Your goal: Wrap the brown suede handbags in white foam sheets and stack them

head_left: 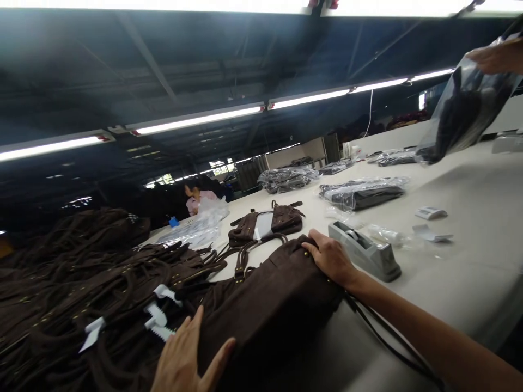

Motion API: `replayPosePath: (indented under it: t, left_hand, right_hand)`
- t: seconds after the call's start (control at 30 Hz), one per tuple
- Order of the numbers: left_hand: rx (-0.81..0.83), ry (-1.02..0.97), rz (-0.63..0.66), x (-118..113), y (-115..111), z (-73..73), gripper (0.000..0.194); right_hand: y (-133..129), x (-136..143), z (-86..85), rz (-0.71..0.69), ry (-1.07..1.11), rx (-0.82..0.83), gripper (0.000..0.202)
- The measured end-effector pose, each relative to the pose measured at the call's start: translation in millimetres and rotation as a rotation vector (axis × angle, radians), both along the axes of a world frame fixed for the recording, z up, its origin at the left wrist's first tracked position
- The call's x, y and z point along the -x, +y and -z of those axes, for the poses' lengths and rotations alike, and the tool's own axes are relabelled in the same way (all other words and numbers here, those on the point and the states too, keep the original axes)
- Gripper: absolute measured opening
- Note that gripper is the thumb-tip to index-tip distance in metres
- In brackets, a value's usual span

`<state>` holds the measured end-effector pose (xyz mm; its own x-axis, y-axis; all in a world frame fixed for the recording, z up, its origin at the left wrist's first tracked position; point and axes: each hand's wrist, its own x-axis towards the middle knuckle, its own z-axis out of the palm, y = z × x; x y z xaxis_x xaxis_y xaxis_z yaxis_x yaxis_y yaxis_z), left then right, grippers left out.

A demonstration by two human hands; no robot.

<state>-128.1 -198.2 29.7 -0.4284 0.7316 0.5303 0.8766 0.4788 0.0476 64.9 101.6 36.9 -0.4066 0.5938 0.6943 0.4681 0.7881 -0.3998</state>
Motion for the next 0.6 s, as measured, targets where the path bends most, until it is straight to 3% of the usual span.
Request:
replayPosePath:
  t: [0.17, 0.3, 0.43, 0.53, 0.6]
  left_hand:
    - [0.256, -0.317, 0.091, 5, -5, -3.8, 0.093]
    - [0.280, -0.478, 0.041, -11, -11, -9.3, 0.105]
    - [0.124, -0.600, -0.098, -21, -2, -14.2, 0.079]
    - [0.059, -0.584, -0.151, -15, 12, -18.7, 0.045]
    - [0.029, -0.543, -0.167, -8, 20, -21.5, 0.034]
  right_hand:
    - [-2, -3, 0.4, -0.013, 0.002, 0.044, 0.011]
    - [-4, 1, -0.7, -0.048, -0.027, 0.056, 0.011]
    - [4, 10, 4.9, -0.105, -0.099, 0.052, 0.014]
    - [13, 17, 9.7, -0.094, -0.157, 0.035, 0.021]
    - [13, 19, 7.6, -0.039, -0.165, -0.043, 0.026]
